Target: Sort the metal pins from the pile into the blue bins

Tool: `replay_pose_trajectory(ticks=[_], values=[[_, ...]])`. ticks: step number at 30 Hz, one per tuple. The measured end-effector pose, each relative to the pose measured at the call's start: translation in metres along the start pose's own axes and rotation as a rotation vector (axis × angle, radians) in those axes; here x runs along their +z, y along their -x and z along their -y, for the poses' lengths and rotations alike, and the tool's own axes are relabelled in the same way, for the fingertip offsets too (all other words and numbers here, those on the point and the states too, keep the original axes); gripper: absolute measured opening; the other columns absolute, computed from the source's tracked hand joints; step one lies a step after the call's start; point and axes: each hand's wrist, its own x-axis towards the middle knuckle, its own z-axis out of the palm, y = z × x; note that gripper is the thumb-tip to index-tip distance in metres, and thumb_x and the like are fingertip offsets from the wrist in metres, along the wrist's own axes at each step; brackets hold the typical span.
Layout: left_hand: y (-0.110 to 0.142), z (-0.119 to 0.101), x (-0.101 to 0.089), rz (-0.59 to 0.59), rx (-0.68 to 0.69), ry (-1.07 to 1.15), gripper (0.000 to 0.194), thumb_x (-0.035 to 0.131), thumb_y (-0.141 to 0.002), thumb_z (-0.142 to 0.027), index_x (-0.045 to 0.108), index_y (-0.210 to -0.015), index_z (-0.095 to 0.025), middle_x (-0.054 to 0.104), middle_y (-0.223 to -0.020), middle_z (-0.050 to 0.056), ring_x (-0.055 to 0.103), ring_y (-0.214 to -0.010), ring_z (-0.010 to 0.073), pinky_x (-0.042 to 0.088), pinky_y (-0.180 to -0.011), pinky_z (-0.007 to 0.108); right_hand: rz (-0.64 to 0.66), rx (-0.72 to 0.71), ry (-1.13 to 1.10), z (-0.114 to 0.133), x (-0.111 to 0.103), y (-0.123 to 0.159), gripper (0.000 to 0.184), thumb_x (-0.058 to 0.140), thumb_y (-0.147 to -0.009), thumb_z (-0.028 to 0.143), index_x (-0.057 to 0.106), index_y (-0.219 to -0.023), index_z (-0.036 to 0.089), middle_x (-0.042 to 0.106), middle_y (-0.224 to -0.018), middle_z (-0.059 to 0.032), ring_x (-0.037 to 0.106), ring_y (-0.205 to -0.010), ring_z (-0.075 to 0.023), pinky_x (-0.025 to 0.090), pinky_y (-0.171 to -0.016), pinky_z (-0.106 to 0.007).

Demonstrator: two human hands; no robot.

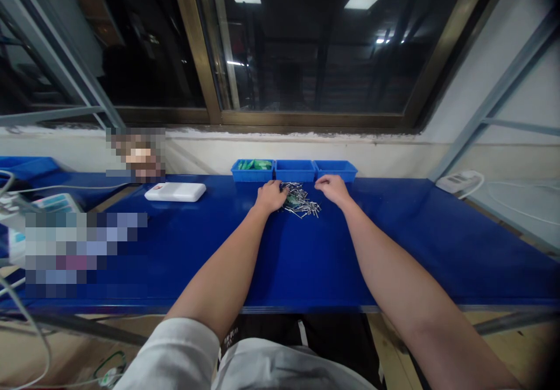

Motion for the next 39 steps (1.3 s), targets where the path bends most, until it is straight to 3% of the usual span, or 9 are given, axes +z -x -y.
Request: replay_pose_trajectory(ticks=[4,9,17,24,28,32,39], values=[[0.0,0.001,0.004,0.062,0.03,-0.009,0.053,0.031,-0.088,-0.052,0.049,-0.123,-0.017,0.044,-0.136,0.012,0.037,-0.127,0.0248,0.029,-0.101,0.035,0.187,-0.117,0.144,0.004,0.006,0.005,0.02,0.062,-0.062,0.02,0.071,-0.08,0.019,0.067,-0.072,-0.0007,0.059,-0.069,-0.0144,0.044,-0.071,-0.026],[0.002,-0.002,0.006,0.128,0.078,-0.006,0.057,0.029,-0.088,-0.053,0.046,-0.126,-0.015,0.041,-0.138,0.013,0.036,-0.128,0.0241,0.028,-0.102,0.032,0.262,-0.251,0.213,0.006,0.01,0.007,0.018,0.063,-0.064,0.02,0.072,-0.08,0.021,0.066,-0.087,-0.0026,0.058,-0.077,-0.0148,0.044,-0.075,-0.027],[0.004,-0.004,0.005,0.138,0.065,0.011,0.057,0.029,-0.086,-0.057,0.048,-0.123,-0.018,0.051,-0.129,0.014,0.052,-0.113,0.0285,0.039,-0.09,0.036,0.371,-0.227,0.227,0.011,0.009,0.007,0.01,0.064,-0.064,0.02,0.072,-0.069,0.018,0.068,-0.074,-0.0028,0.059,-0.068,-0.0153,0.042,-0.066,-0.025],[0.003,-0.002,0.008,0.111,0.087,0.018,0.053,0.031,-0.086,-0.055,0.051,-0.119,-0.018,0.055,-0.123,0.014,0.054,-0.11,0.026,0.041,-0.089,0.033,0.407,-0.239,0.278,0.008,0.011,0.005,0.008,0.062,-0.068,0.021,0.069,-0.069,0.018,0.068,-0.073,-0.0027,0.057,-0.066,-0.0143,0.04,-0.062,-0.024],[0.002,-0.003,0.008,-0.014,0.136,0.058,0.048,0.036,-0.088,-0.047,0.05,-0.121,-0.016,0.054,-0.123,0.013,0.051,-0.113,0.0237,0.038,-0.094,0.032,0.343,-0.205,0.263,0.006,0.012,0.006,0.015,0.056,-0.076,0.026,0.066,-0.08,0.017,0.066,-0.077,-0.0036,0.054,-0.064,-0.0131,0.038,-0.059,-0.023],[0.003,-0.008,0.005,-0.132,0.252,0.104,0.042,0.042,-0.087,-0.039,0.052,-0.12,-0.015,0.057,-0.119,0.011,0.052,-0.111,0.0217,0.038,-0.096,0.032,0.281,-0.217,0.238,0.006,0.012,0.007,0.018,0.05,-0.08,0.027,0.063,-0.084,0.016,0.065,-0.078,-0.0041,0.053,-0.066,-0.0128,0.037,-0.062,-0.023],[0.008,-0.02,-0.003,-0.174,0.462,0.167,0.025,0.052,-0.083,-0.026,0.06,-0.105,-0.017,0.062,-0.102,0.007,0.057,-0.097,0.0187,0.044,-0.09,0.031,0.285,-0.29,0.203,0.011,0.015,0.006,0.021,0.046,-0.083,0.029,0.061,-0.081,0.016,0.064,-0.075,-0.0032,0.053,-0.068,-0.014,0.037,-0.063,-0.024]])
